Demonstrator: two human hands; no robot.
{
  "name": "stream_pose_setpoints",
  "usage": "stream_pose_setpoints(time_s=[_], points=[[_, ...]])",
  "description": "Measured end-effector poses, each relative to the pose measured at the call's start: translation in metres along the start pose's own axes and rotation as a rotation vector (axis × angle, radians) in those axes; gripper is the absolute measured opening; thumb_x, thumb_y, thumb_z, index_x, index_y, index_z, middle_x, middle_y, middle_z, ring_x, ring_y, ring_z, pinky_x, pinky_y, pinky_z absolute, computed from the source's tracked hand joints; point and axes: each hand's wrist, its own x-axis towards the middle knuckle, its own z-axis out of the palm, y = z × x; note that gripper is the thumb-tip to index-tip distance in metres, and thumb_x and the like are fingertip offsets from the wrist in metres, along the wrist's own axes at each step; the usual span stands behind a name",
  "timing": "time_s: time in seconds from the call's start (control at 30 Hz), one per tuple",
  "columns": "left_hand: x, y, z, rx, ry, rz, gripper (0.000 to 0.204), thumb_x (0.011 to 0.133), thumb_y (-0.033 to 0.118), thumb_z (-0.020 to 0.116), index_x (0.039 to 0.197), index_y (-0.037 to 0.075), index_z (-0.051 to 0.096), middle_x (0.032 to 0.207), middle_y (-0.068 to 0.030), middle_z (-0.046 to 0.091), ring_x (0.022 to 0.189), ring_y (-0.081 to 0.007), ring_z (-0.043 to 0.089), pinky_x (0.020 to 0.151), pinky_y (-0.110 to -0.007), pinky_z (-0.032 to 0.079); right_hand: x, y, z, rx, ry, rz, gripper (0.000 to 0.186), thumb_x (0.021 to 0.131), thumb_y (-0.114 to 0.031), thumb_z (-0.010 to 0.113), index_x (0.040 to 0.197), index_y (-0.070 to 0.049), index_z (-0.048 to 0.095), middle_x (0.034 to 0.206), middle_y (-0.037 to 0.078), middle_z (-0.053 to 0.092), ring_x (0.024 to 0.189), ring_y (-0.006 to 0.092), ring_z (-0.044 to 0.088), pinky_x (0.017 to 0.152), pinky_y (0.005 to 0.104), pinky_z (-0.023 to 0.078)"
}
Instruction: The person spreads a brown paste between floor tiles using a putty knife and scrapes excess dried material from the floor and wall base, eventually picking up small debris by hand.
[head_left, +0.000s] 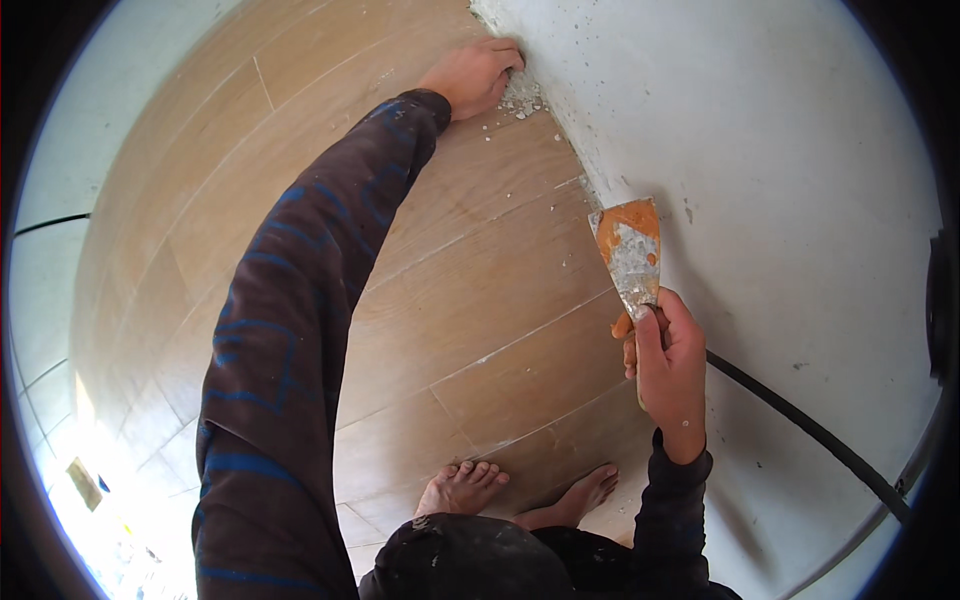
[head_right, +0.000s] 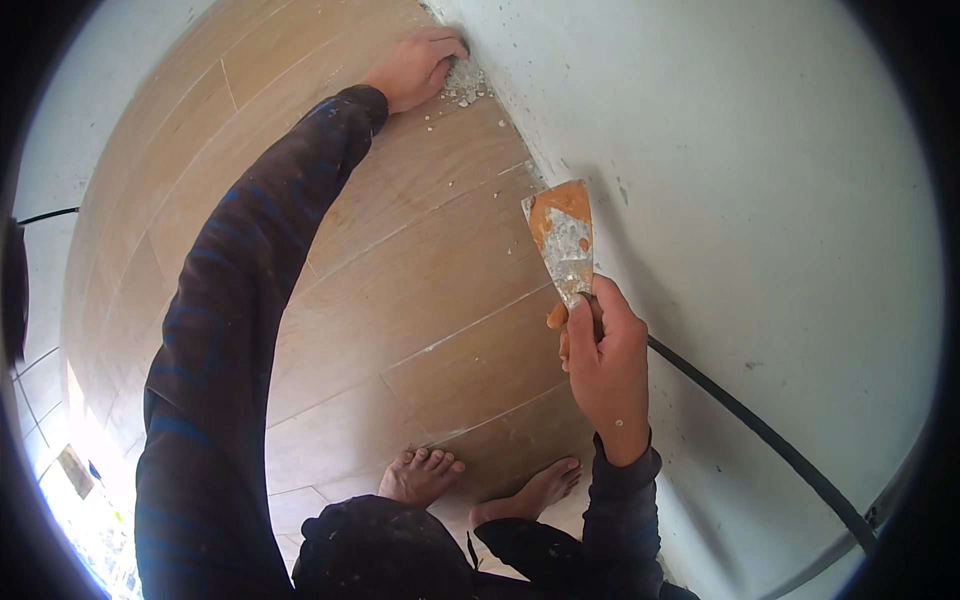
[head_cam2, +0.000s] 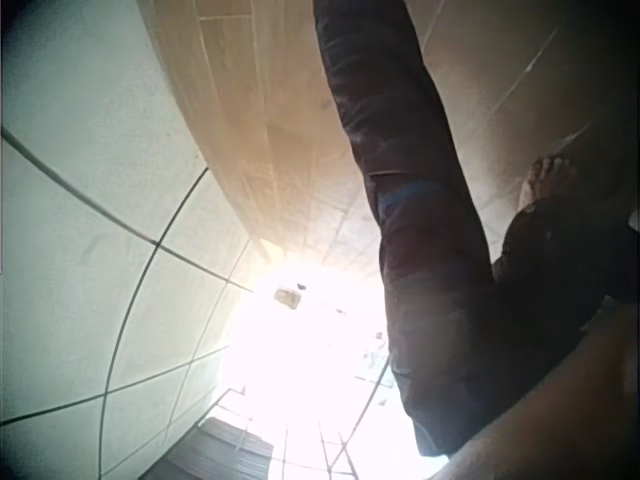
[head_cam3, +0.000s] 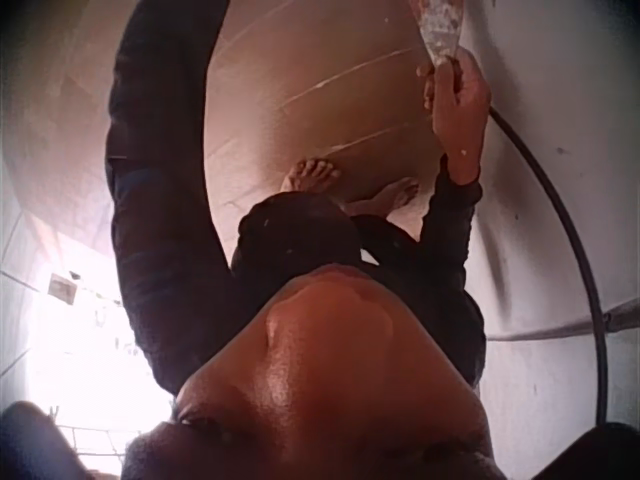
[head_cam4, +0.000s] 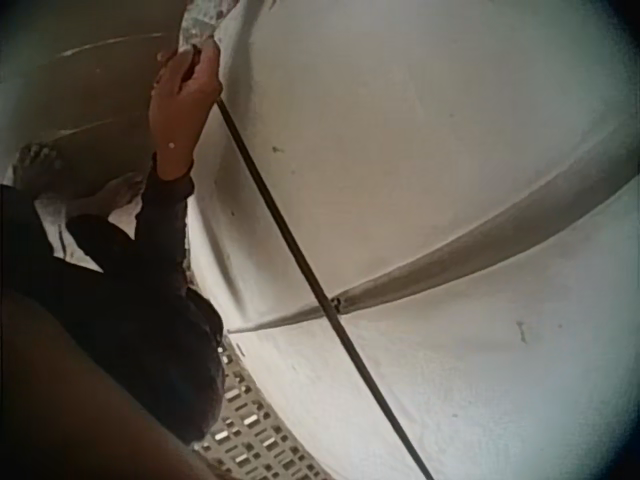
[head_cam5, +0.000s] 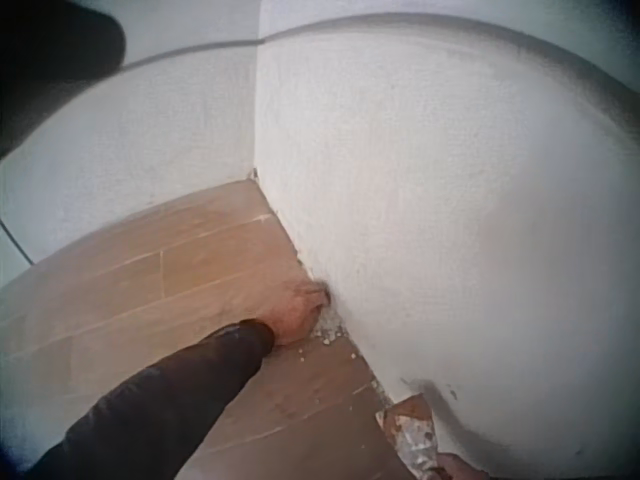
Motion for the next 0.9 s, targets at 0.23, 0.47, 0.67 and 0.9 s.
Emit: stream_pose_setpoints(time_s=[0.23,0.47,0.67,0.9], points=[[0.000,-0.001,0.013,0.088,0.328,-0.278,0.026,0.091,0.007,0.059,0.114,0.006,0.070,0.123,-0.0092,0.069,0.115,-0.0342,0.064,0.097,-0.046,0.054,-0.008,-0.003,-0.006,0.004,0.041,0.001,0.020,0.109,-0.010,0.047,0.115,0.003,0.061,0.079,0.004,0.066,0.058,0.0044,0.050,0.054,0.0245,0.044],[0.000,0.000,0.008,0.211,0.219,-0.013,0.026,0.091,0.008,0.059,0.115,0.006,0.070,0.123,-0.0089,0.069,0.112,-0.0341,0.065,0.095,-0.045,0.055,-0.012,-0.002,-0.009,0.019,0.056,0.004,0.020,0.110,-0.009,0.047,0.118,0.003,0.061,0.081,0.003,0.066,0.059,0.0039,0.050,0.054,0.0236,0.044],[-0.001,0.015,0.005,-0.138,0.027,-0.149,0.024,0.090,0.007,0.059,0.110,0.005,0.072,0.120,-0.0103,0.070,0.111,-0.0348,0.066,0.094,-0.044,0.056,-0.014,-0.003,-0.010,0.043,0.071,-0.003,0.023,0.110,-0.010,0.048,0.124,0.003,0.061,0.087,0.004,0.067,0.061,0.0030,0.050,0.055,0.0229,0.044],[-0.002,0.011,0.023,0.112,0.342,-0.250,0.023,0.090,0.008,0.060,0.107,0.007,0.075,0.114,-0.0094,0.072,0.112,-0.0338,0.066,0.098,-0.046,0.054,-0.019,-0.005,-0.013,0.055,0.101,-0.003,0.025,0.110,-0.010,0.048,0.126,0.003,0.061,0.086,0.003,0.067,0.061,0.0027,0.050,0.055,0.0226,0.044]])
